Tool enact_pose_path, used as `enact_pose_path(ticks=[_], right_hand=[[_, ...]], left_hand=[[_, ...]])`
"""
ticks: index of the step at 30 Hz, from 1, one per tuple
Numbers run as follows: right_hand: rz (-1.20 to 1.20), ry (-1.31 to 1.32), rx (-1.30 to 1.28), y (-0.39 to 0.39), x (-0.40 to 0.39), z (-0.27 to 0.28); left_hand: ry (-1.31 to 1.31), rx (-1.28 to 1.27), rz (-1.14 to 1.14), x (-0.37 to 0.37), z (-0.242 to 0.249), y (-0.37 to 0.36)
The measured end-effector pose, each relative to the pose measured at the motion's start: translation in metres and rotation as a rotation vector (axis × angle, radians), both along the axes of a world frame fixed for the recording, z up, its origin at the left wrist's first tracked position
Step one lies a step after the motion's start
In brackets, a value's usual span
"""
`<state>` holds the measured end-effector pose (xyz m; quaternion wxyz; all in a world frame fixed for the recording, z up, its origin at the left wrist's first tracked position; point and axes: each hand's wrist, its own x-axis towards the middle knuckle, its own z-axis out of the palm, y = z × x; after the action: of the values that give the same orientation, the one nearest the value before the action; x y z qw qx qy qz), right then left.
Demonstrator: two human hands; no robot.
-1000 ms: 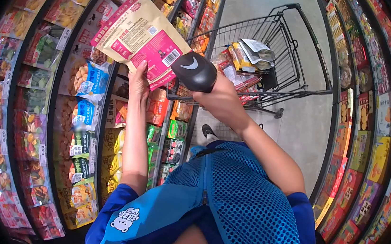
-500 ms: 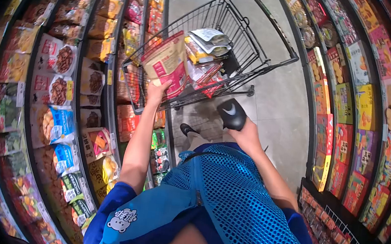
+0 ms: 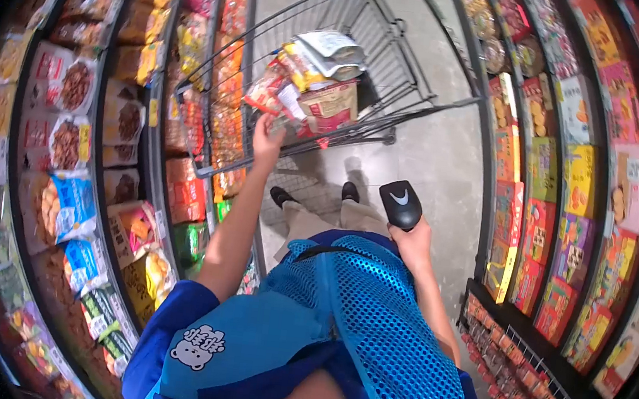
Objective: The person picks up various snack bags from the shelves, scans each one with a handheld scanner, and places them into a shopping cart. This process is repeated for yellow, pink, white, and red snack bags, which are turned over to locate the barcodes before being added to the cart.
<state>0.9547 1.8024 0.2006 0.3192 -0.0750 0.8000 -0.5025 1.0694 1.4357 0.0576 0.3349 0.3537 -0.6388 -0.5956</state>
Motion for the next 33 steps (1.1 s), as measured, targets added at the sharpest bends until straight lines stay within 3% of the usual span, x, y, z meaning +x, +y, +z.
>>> enact_pose_path(ticks=[1, 2, 4, 5, 6, 8, 9, 10, 11, 12, 14, 15, 16, 17, 18, 20, 21, 24, 28, 30, 31, 33], right_hand=[[0.044, 0.021, 0.024, -0.006, -0.003, -0.004], [0.132, 0.061, 0.131, -0.012, -0.008, -0.004], [0.227, 0.065, 0.103, -0.028, -0.01, -0.01], [0.289, 0.066, 0.102, -0.04, -0.009, -0.008], [0.334, 0.021, 0.146, -0.047, -0.009, -0.014], [0.359, -0.073, 0.058, -0.068, -0.002, -0.011], [0.422, -0.077, 0.053, -0.077, 0.002, -0.009], [0.477, -0.077, 0.049, -0.085, 0.004, -0.006], [0.535, -0.091, 0.054, -0.102, -0.003, -0.01], [0.593, -0.087, 0.059, -0.112, -0.003, -0.011], [0.694, -0.074, 0.066, -0.13, 0.001, -0.009], [0.723, -0.092, 0.058, -0.139, 0.004, -0.007], [0.724, -0.09, 0.051, -0.145, 0.006, -0.008], [0.72, -0.087, 0.043, -0.149, 0.008, -0.012], [0.708, -0.081, 0.034, -0.149, 0.011, -0.012], [0.722, -0.068, 0.035, -0.152, 0.014, -0.016], [0.723, -0.062, 0.035, -0.153, 0.014, -0.016], [0.683, -0.048, 0.016, -0.149, 0.02, -0.011], [0.585, -0.08, 0.012, -0.142, 0.021, -0.007], [0.575, -0.066, 0.015, -0.141, 0.019, -0.009], [0.567, -0.057, 0.015, -0.141, 0.017, -0.01], [0.58, -0.042, -0.008, -0.138, 0.014, -0.01]], left_hand=[[0.004, 0.038, 0.136, 0.02, 0.005, 0.018], [-0.138, -0.038, 0.132, 0.05, 0.009, 0.028], [-0.233, -0.13, 0.263, 0.108, 0.026, 0.061], [-0.101, 0.084, 0.4, 0.136, 0.021, 0.076], [-0.188, 0.018, 0.483, 0.164, 0.023, 0.086], [-0.148, -0.025, 0.767, 0.228, 0.002, 0.1], [-0.116, 0.01, 0.929, 0.271, -0.031, 0.101], [0.024, 0.118, 1.044, 0.3, -0.017, 0.105], [-0.044, 0.156, 1.135, 0.318, 0.002, 0.101], [-0.289, -0.153, 1.271, 0.34, 0.012, 0.094], [-0.118, -0.045, 1.418, 0.386, 0.032, 0.074], [-0.119, 0.073, 1.435, 0.384, 0.078, 0.065], [0.007, -0.069, 1.424, 0.418, 0.056, 0.048], [0.096, -0.076, 1.441, 0.417, 0.079, 0.035], [0.019, -0.079, 1.488, 0.432, 0.081, 0.021], [0.284, -0.007, 1.294, 0.442, 0.1, 0.001], [0.323, 0.021, 1.388, 0.433, 0.102, -0.007], [0.223, 0.087, 1.326, 0.441, 0.073, -0.018], [0.237, 0.045, 1.394, 0.373, 0.093, 0.012], [-0.152, -0.353, 1.318, 0.378, 0.053, 0.026], [-0.058, -0.245, 1.338, 0.363, 0.06, 0.034], [-0.193, -0.393, 1.216, 0.342, 0.103, 0.049]])
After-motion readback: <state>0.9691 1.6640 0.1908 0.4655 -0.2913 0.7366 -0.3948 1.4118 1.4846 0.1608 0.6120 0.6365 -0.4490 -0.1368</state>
